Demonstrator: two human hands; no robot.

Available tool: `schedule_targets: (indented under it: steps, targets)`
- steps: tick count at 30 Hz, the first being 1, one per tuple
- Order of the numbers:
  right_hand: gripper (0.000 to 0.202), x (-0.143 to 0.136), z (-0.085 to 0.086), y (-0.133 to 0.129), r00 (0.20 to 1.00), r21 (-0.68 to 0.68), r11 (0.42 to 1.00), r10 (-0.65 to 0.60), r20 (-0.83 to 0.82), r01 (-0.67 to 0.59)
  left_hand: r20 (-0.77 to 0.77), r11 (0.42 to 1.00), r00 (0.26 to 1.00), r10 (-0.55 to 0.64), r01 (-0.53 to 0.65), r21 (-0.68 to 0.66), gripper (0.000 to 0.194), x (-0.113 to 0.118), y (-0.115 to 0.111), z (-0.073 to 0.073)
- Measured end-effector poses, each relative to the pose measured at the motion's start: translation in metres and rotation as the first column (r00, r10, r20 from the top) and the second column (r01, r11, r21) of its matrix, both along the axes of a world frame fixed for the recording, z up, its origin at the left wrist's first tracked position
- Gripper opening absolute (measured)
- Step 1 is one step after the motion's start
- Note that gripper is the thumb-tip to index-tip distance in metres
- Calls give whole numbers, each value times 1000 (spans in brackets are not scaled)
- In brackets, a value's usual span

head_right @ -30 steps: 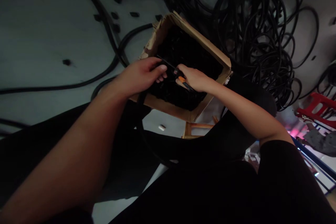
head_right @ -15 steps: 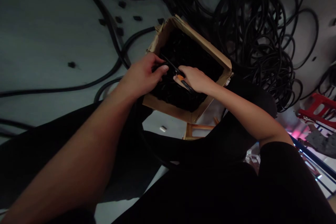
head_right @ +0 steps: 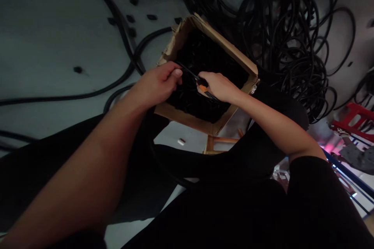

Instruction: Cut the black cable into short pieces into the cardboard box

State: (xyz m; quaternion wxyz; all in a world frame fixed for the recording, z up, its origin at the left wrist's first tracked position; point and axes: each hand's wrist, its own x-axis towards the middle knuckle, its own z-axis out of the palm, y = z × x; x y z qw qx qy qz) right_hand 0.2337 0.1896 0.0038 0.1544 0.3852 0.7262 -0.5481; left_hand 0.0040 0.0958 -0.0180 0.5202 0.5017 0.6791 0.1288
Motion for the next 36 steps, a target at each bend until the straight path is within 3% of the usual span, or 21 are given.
schedule_targets:
  steps: [4, 8, 13, 18, 26, 29, 33, 36]
  targets:
    - [19, 3, 1, 2, 999, -55, 998, 8, -45, -11, -2, 1000, 1000, -27, 27, 1, 26, -4, 3, 3]
    - [23, 7, 0, 7, 986, -112, 993, 9, -168, -28, 222, 1000, 975, -21, 22, -3, 38, -3, 3, 7]
    - [17, 7, 0, 6, 979, -81, 997, -13, -201, -3, 414, 974, 889, 196, -129, -184, 35, -2, 6, 25]
    - [18, 10, 3, 9, 980, -15, 999, 34, -194, -38, 445, 927, 828, 341, -217, -306, 33, -3, 9, 36]
    - [22, 15, -3, 20, 949, -70, 988, 112, -295, -139, 561, 953, 795, 229, -66, -295, 50, -1, 4, 24]
    - [17, 12, 2, 22, 969, -81, 994, 52, -243, -74, 526, 970, 823, 213, -116, -211, 51, -3, 2, 18]
    - [22, 12, 8, 19, 994, -162, 985, -69, -83, 55, 423, 952, 856, 298, -236, -193, 40, -6, 2, 12]
    - [26, 16, 6, 16, 997, -146, 988, -56, -57, 47, 387, 949, 869, 309, -257, -180, 32, -6, 3, 9]
